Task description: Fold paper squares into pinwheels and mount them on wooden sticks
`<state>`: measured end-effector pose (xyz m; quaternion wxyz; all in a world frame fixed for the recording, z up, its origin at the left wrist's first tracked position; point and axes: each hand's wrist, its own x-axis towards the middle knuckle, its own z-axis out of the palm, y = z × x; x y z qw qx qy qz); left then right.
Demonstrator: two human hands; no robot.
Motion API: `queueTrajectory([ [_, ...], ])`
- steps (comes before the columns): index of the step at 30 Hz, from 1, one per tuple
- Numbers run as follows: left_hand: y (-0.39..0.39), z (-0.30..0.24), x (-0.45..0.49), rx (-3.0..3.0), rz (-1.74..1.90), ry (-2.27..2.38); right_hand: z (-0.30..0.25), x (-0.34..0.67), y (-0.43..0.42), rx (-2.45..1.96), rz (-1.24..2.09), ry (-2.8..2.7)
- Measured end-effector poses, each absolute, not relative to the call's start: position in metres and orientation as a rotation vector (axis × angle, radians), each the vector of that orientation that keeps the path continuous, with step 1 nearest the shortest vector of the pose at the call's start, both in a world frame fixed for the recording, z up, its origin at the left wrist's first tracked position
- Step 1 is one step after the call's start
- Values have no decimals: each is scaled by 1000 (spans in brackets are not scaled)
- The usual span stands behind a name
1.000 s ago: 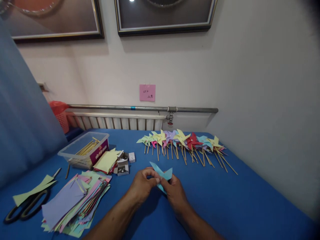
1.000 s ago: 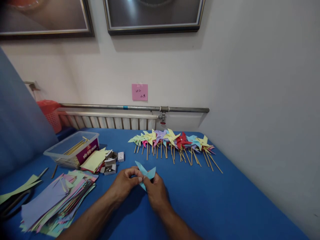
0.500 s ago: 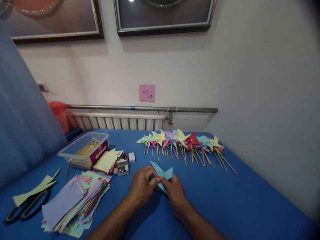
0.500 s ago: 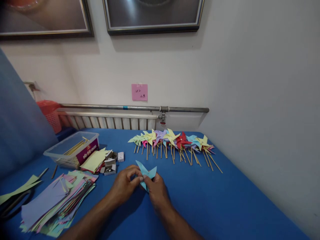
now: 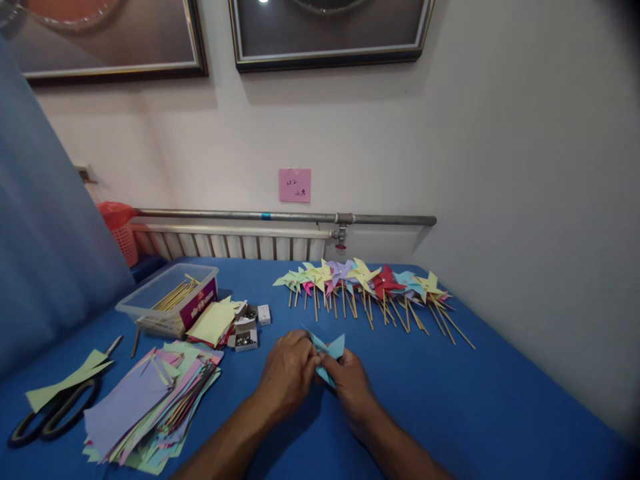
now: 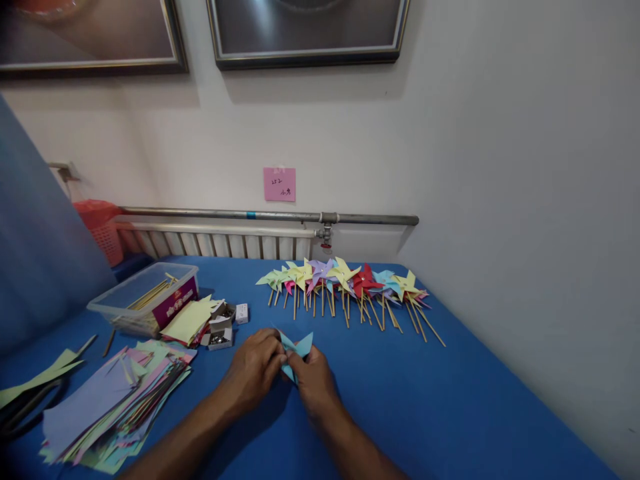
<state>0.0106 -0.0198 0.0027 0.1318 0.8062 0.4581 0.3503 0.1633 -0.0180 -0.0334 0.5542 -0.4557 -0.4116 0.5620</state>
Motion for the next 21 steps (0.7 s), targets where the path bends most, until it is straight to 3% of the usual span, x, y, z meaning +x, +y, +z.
queueTrajectory([
  [13,-22,7,10,2225,1048,1249,-35,164,-17,-1099,1328,-947],
  [21,-19,14,11,1619,1146,1154,-38,168,-13,-1146,1228,-975],
])
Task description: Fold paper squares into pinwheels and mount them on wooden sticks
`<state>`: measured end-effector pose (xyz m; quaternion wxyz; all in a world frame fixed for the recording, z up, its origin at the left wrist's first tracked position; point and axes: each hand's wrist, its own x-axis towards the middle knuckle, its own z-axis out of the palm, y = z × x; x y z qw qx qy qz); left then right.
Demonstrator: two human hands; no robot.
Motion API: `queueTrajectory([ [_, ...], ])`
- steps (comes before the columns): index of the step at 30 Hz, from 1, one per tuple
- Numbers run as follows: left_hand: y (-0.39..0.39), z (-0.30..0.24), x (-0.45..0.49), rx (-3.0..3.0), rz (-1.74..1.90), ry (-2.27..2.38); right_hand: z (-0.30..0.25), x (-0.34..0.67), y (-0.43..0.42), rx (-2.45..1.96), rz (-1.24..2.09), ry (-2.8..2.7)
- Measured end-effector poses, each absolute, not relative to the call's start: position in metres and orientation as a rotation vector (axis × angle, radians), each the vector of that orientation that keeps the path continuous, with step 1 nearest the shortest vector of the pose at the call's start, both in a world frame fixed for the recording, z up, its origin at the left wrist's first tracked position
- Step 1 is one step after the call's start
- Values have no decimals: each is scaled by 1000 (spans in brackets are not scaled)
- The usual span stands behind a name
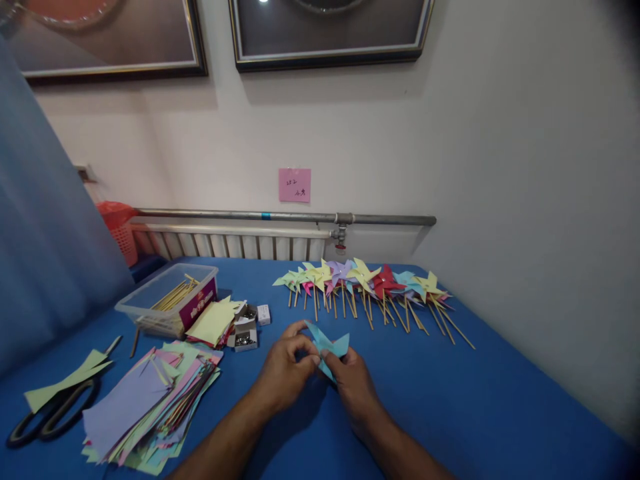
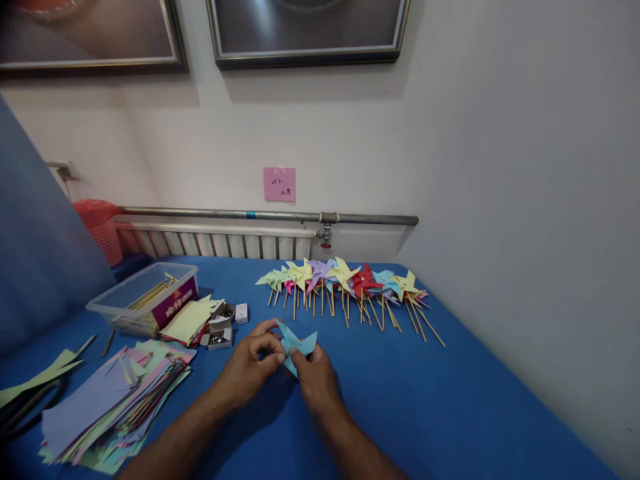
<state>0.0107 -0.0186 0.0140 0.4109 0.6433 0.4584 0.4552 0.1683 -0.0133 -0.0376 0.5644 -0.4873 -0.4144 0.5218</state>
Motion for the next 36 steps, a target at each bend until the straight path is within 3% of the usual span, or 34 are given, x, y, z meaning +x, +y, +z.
queueTrajectory([
  [7,-17,19,14,1327,1110,1062,-35,168,-15,-1144,1219,-1024],
  [36,-13,8,16,1375,1174,1126,-34,165,-18,-1120,1256,-1086],
])
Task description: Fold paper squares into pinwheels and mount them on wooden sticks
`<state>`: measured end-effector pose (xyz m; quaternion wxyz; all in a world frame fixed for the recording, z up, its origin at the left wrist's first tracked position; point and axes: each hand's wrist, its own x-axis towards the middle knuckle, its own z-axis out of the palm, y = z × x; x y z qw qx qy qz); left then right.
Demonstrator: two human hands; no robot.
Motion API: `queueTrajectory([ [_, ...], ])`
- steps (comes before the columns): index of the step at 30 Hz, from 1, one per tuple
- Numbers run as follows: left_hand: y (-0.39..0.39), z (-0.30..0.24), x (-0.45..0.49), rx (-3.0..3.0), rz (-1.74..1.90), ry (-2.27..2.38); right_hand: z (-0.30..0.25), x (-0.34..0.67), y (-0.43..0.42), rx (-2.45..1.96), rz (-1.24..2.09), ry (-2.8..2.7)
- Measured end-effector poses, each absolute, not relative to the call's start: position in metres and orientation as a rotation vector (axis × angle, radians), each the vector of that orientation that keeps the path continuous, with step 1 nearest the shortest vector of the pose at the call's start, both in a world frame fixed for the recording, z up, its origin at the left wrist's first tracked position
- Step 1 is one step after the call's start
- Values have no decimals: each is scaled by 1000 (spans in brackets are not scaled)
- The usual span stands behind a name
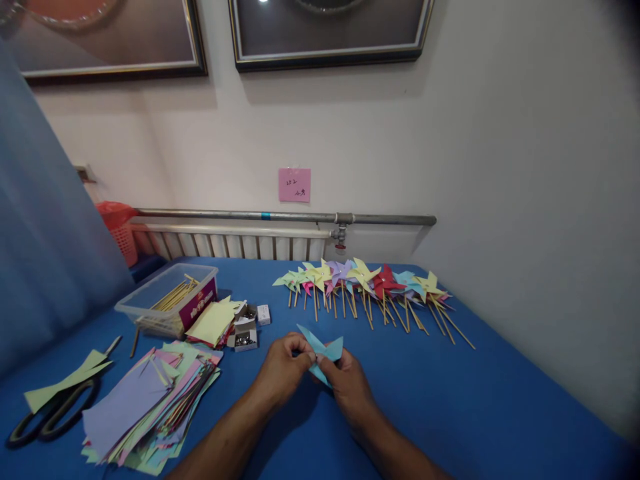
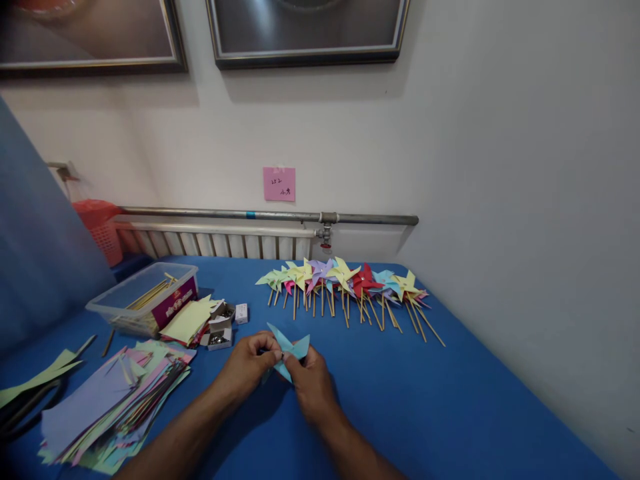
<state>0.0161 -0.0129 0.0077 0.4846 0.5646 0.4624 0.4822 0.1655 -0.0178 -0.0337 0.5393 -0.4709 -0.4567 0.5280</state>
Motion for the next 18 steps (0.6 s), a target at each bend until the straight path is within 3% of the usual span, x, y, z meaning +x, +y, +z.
queueTrajectory([
  [18,-12,9,15,1339,1137,1159,-33,165,-19,-1062,1332,-1087],
])
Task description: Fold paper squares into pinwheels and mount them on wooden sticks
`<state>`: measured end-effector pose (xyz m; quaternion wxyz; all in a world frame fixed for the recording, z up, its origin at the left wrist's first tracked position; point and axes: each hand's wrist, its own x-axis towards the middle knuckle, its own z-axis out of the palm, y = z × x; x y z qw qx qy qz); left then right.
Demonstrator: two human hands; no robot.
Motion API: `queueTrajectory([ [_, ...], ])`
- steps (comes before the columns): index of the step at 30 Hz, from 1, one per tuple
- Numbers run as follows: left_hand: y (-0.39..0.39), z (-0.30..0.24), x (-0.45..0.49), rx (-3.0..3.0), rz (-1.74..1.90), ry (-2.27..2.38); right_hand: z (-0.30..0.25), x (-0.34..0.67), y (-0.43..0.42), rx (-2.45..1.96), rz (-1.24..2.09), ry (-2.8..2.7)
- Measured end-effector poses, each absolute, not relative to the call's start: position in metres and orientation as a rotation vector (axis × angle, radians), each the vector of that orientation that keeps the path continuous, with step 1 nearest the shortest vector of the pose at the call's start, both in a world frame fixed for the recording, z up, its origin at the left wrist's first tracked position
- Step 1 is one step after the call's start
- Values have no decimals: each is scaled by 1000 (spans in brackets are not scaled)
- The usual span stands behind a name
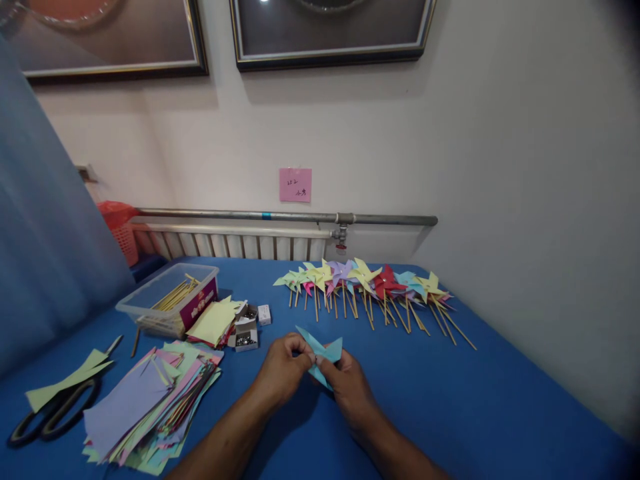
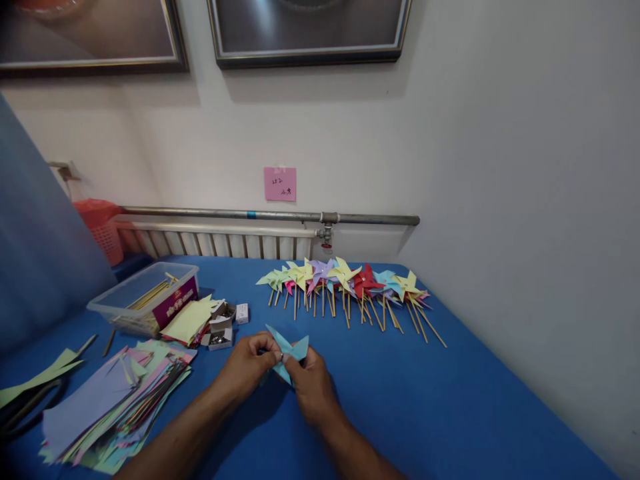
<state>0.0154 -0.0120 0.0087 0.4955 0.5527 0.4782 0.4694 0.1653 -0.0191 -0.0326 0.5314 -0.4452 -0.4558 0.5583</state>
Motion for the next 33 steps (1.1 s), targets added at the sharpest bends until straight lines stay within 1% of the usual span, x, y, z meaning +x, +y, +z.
queueTrajectory([
  [9,-13,9,13,1461,1145,1207,-35,165,-19,-1063,1322,-1085],
  [18,-10,1,13,1368,1081,1209,-35,165,-19,-1060,1325,-1066],
  [33,-13,8,13,1397,1062,1235,-31,164,-20,-1032,1348,-1050],
])
